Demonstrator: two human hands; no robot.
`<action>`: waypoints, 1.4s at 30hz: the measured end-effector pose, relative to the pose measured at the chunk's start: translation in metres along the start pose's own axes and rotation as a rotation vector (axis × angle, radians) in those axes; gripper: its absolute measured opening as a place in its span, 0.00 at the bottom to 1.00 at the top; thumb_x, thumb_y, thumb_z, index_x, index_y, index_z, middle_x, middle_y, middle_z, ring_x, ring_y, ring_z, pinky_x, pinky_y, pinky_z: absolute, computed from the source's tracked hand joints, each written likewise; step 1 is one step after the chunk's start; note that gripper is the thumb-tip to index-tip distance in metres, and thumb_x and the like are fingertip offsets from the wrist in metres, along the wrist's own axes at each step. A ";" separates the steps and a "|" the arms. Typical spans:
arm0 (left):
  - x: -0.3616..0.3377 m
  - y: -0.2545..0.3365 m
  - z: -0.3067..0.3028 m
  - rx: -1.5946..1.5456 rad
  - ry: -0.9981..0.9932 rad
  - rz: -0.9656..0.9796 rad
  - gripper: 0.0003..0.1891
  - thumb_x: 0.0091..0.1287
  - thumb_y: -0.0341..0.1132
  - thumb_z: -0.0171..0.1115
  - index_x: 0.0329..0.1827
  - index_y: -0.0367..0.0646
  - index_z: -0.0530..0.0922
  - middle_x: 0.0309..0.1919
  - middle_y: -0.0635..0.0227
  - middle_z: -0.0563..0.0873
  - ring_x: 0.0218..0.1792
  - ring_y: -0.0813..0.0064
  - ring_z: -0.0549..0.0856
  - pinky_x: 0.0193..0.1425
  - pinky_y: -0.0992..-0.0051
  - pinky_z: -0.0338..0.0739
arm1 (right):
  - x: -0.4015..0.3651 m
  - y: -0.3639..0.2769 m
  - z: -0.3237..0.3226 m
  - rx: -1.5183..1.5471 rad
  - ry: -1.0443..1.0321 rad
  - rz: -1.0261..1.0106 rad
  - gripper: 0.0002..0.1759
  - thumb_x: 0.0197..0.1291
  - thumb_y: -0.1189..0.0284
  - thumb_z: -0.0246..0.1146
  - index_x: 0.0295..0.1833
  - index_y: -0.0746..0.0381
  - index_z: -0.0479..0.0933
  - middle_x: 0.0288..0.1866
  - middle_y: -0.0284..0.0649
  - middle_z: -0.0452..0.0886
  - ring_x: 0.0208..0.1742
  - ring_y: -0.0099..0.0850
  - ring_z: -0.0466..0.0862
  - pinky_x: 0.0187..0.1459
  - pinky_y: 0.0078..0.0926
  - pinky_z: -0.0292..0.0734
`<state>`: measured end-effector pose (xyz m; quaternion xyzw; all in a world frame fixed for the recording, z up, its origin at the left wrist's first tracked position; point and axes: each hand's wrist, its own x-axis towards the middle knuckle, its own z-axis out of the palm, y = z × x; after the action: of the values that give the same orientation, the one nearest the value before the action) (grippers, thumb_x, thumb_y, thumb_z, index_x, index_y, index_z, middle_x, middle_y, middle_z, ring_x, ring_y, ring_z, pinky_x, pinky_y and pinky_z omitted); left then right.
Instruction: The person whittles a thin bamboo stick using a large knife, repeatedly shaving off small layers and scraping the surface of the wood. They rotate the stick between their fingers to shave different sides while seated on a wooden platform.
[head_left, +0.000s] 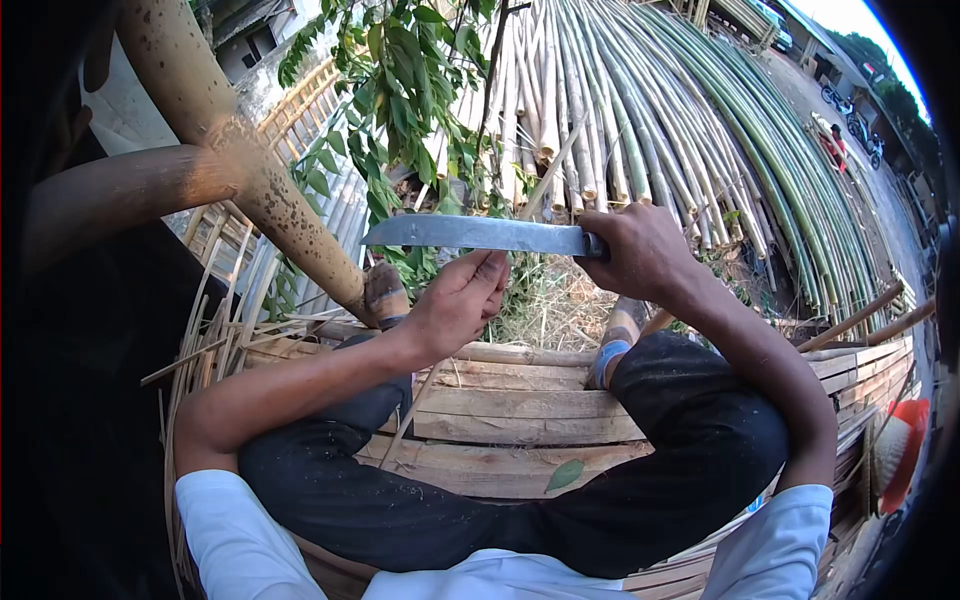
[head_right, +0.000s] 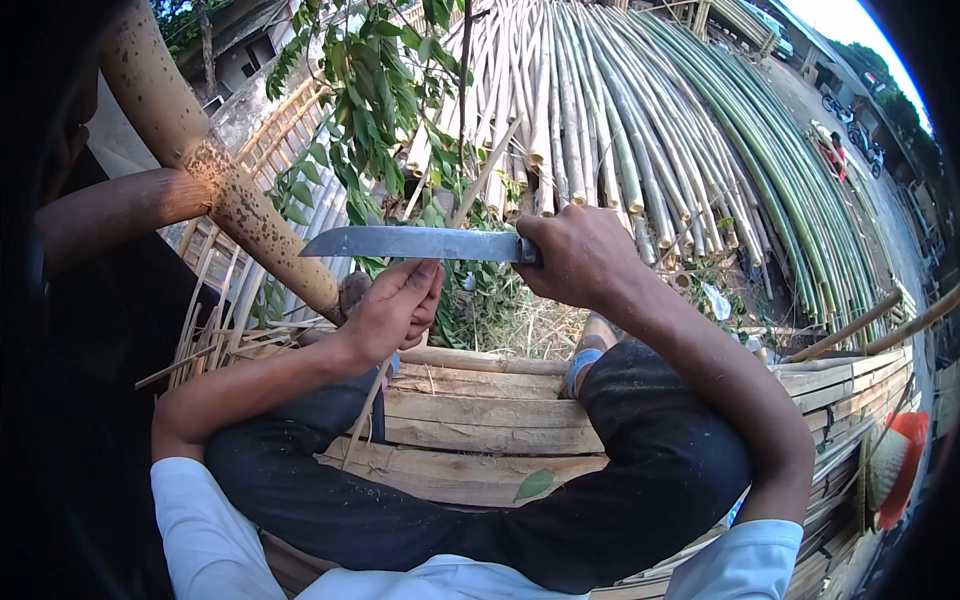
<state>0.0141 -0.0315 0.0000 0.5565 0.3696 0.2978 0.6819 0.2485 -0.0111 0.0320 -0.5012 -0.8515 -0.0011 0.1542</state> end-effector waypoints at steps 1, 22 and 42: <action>0.000 0.000 0.000 0.039 0.007 0.020 0.16 0.77 0.46 0.39 0.37 0.45 0.66 0.22 0.81 0.61 0.22 0.88 0.60 0.24 0.84 0.57 | 0.001 -0.006 -0.002 -0.049 -0.019 0.003 0.08 0.47 0.65 0.66 0.29 0.58 0.79 0.16 0.39 0.78 0.19 0.39 0.81 0.25 0.37 0.76; 0.001 -0.007 0.000 0.430 0.151 0.136 0.19 0.76 0.46 0.40 0.33 0.40 0.67 0.20 0.71 0.67 0.23 0.79 0.66 0.29 0.71 0.64 | -0.005 0.026 0.007 -0.132 0.030 0.139 0.07 0.40 0.70 0.62 0.23 0.62 0.81 0.13 0.43 0.76 0.15 0.39 0.79 0.23 0.36 0.75; -0.005 -0.001 0.001 0.256 0.001 0.144 0.19 0.76 0.48 0.39 0.32 0.44 0.66 0.19 0.79 0.64 0.20 0.85 0.61 0.24 0.79 0.59 | -0.040 0.094 0.012 0.770 0.162 0.914 0.20 0.59 0.59 0.59 0.22 0.62 0.72 0.14 0.31 0.69 0.15 0.23 0.69 0.20 0.26 0.63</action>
<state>0.0122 -0.0360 -0.0005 0.6637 0.3642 0.2968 0.5821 0.3433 0.0038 -0.0046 -0.7227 -0.4746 0.3354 0.3740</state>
